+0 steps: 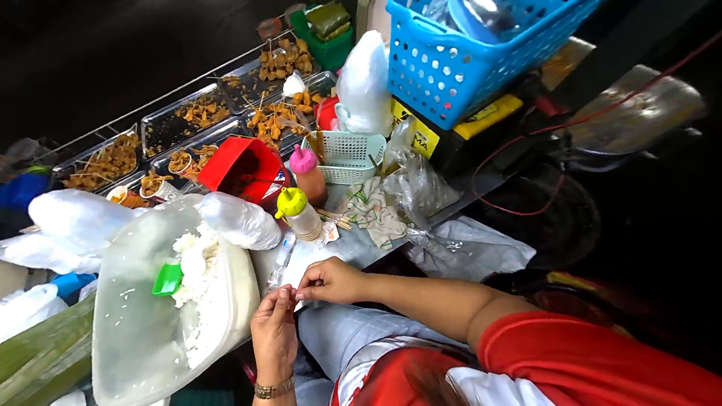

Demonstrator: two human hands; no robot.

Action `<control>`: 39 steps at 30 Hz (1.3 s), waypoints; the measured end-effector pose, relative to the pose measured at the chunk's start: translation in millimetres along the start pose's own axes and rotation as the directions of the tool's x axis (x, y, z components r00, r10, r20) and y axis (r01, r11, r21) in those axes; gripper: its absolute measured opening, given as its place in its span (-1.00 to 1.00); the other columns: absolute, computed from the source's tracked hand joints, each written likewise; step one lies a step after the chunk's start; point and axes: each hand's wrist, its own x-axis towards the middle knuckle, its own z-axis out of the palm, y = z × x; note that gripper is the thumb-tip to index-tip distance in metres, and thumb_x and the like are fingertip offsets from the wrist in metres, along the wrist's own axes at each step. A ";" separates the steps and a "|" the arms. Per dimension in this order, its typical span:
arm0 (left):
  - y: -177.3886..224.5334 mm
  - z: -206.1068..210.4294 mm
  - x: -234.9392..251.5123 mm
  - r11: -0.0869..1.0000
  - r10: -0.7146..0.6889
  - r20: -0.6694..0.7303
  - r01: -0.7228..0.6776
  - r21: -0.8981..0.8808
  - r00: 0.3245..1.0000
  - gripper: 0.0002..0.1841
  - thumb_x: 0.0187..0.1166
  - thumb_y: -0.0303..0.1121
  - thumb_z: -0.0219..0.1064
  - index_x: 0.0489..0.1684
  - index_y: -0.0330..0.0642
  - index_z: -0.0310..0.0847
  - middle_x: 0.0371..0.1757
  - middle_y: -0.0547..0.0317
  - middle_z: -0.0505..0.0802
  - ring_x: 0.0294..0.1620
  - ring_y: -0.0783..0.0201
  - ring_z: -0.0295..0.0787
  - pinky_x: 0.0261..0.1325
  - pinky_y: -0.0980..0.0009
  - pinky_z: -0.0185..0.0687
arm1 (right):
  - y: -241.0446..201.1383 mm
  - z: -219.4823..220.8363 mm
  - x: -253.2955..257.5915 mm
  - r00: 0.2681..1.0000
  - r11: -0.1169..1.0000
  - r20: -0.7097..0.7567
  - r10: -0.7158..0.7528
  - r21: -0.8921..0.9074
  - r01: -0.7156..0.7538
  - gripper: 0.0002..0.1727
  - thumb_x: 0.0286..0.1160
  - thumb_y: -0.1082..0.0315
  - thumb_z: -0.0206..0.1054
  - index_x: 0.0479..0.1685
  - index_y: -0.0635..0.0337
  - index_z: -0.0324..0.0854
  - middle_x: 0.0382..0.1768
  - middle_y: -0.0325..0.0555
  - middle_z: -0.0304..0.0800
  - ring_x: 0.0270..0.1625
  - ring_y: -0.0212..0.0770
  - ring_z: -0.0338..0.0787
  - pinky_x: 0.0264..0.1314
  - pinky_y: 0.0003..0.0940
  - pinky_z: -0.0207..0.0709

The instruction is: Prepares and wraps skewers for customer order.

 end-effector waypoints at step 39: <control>-10.4 -25.9 -17.3 0.992 0.015 -0.035 -0.011 0.129 0.999 -0.84 0.48 -0.66 0.26 -0.38 -0.22 0.72 -0.28 0.23 0.90 -0.21 0.42 0.83 0.00 0.46 0.78 | -27.9 -193.7 71.7 0.765 0.987 -0.639 -0.076 0.062 0.150 -0.63 0.40 0.42 0.50 0.15 0.39 0.66 -0.11 -0.10 0.88 -0.07 -0.40 0.86 0.15 -0.37 0.76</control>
